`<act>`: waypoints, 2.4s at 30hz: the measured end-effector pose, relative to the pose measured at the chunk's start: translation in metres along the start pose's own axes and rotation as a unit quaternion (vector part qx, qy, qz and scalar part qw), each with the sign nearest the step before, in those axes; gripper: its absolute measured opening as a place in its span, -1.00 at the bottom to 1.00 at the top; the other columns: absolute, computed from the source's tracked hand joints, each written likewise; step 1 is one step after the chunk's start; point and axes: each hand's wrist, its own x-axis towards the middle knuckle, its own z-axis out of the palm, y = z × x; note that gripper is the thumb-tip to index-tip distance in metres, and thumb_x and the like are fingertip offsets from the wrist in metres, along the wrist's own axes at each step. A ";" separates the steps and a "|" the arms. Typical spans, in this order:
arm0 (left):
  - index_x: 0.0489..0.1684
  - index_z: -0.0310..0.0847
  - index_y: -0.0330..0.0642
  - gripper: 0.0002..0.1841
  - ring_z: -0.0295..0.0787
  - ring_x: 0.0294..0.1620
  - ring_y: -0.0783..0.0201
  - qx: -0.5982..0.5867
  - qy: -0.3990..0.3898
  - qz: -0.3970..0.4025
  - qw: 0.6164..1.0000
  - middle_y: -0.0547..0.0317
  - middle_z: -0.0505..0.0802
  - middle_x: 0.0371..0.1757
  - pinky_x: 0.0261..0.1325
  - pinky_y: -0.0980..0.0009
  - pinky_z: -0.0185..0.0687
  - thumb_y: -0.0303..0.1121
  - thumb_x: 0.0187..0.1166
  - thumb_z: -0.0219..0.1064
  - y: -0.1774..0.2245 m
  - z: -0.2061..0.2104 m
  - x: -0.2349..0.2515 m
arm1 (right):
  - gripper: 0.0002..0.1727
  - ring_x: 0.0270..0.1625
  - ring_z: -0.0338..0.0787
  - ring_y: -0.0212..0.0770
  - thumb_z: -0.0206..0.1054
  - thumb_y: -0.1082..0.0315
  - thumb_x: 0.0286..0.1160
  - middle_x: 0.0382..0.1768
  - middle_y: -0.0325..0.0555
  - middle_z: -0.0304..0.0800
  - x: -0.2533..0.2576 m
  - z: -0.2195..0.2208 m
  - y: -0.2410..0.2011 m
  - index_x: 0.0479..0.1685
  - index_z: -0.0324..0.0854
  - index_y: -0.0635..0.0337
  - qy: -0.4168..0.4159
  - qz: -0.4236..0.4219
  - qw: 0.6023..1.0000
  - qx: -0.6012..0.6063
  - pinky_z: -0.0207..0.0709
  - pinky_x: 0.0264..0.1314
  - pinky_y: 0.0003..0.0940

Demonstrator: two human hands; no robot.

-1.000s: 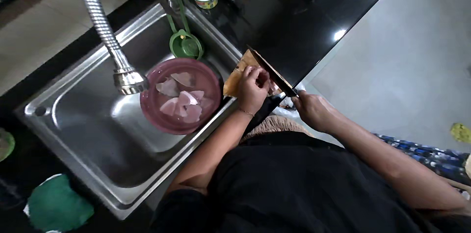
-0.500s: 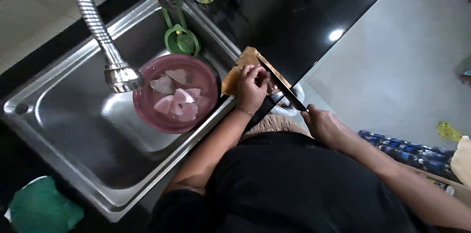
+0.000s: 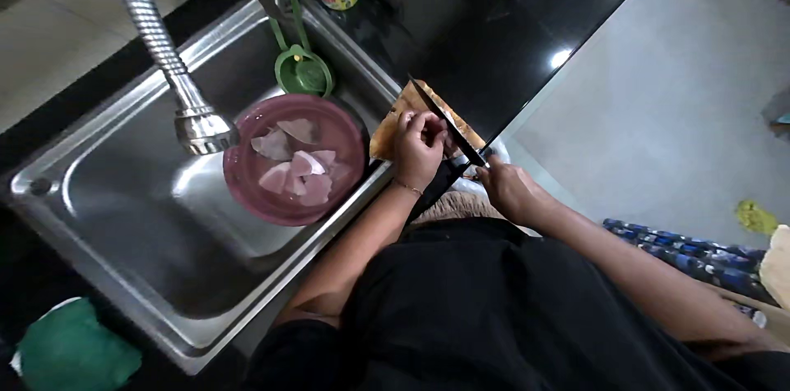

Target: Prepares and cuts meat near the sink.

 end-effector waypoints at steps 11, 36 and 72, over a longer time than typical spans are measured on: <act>0.05 0.77 -0.32 -0.67 0.75 0.23 0.15 -0.014 0.016 -0.028 0.999 -0.21 0.66 0.26 0.06 0.36 0.85 -0.53 0.31 0.61 0.001 0.005 -0.010 | -0.53 -0.06 0.84 0.28 -0.08 0.08 0.92 -0.22 0.26 0.76 -0.033 -0.007 0.036 0.27 0.48 0.35 -0.049 0.049 0.997 -0.025 0.65 0.02 0.21; 0.00 0.87 -0.30 -0.74 0.83 0.20 0.04 0.012 -0.018 0.022 1.000 -0.26 0.82 0.17 0.32 0.28 0.74 -0.49 0.35 0.53 0.006 0.001 0.008 | -0.54 -0.03 0.87 0.33 0.00 0.10 0.89 -0.20 0.32 0.82 -0.037 -0.005 -0.004 0.34 0.49 0.36 -0.055 0.167 0.984 0.012 0.66 0.05 0.23; 0.03 0.81 -0.29 -0.68 0.74 0.30 0.11 -0.024 -0.039 0.074 0.996 -0.18 0.76 0.25 0.36 0.26 0.69 -0.51 0.29 0.60 -0.020 0.000 0.012 | -0.56 -0.12 0.80 0.11 -0.08 0.07 0.92 -0.25 0.13 0.70 -0.041 -0.005 -0.021 0.22 0.47 0.31 -0.041 0.144 0.986 0.070 0.64 -0.01 0.07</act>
